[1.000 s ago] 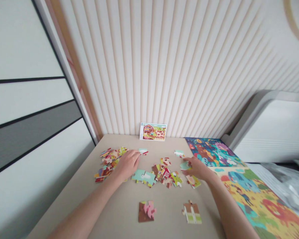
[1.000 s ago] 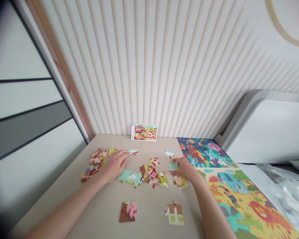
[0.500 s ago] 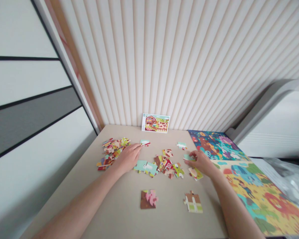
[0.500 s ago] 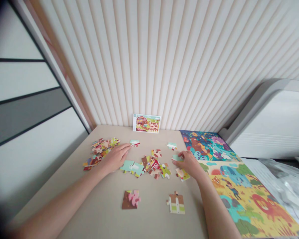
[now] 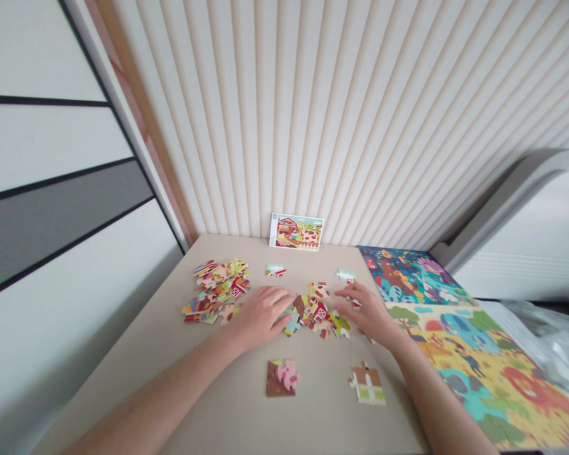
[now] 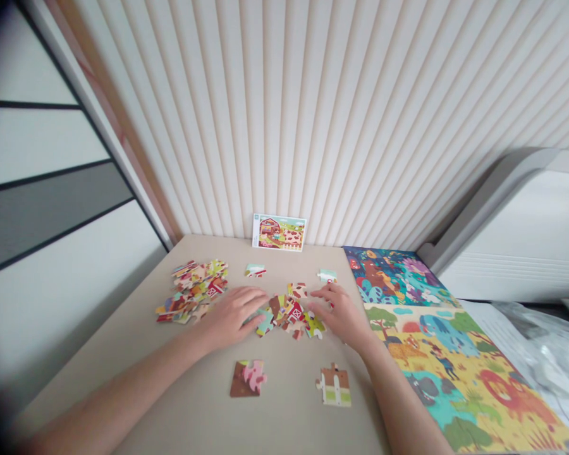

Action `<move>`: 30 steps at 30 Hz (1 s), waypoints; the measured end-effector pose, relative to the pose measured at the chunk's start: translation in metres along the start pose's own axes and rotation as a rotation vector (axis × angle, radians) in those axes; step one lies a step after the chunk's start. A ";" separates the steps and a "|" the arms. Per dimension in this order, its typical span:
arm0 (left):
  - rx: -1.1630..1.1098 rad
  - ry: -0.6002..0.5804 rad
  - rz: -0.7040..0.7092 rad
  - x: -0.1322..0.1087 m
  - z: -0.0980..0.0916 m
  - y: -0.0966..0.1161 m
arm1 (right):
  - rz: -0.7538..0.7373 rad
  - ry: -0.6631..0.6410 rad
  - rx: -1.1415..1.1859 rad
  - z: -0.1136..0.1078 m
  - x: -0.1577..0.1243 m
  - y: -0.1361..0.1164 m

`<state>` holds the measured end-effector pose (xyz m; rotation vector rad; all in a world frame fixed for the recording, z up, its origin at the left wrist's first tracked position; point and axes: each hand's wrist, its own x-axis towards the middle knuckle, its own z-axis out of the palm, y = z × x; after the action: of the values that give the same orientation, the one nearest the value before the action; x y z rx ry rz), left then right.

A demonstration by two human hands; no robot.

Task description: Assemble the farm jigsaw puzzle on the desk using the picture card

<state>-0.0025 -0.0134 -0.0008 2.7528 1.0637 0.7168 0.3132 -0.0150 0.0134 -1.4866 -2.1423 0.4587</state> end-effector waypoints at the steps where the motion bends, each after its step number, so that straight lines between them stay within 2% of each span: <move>1: -0.006 -0.012 0.004 0.000 0.001 0.002 | -0.024 -0.032 0.008 0.004 0.000 -0.008; 6: -0.047 -0.083 0.093 0.000 0.001 0.005 | -0.034 -0.156 -0.040 0.017 -0.002 -0.028; 10: -0.045 -0.128 0.149 0.000 0.001 0.007 | -0.019 -0.136 -0.029 0.019 -0.002 -0.028; 14: -0.056 -0.122 0.140 -0.001 0.004 0.008 | 0.027 -0.131 0.121 0.018 -0.001 -0.027; 17: -0.056 -0.123 0.137 -0.002 0.005 0.007 | 0.066 -0.076 0.260 0.017 0.001 -0.021; 21: -0.043 -0.134 0.142 -0.003 0.002 0.008 | 0.139 0.113 0.399 0.016 0.006 -0.002; 23: -0.035 -0.138 0.152 -0.003 0.000 0.009 | 0.182 0.167 0.469 0.016 0.008 0.008; 26: -0.024 -0.148 0.174 -0.003 -0.002 0.010 | 0.213 0.168 0.516 0.015 0.009 0.016; 30: -0.004 -0.149 0.197 -0.004 -0.002 0.011 | 0.192 0.111 0.480 0.016 0.007 0.011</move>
<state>0.0009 -0.0245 0.0027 2.8821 0.7698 0.5229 0.3107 -0.0050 -0.0041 -1.3990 -1.6568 0.8677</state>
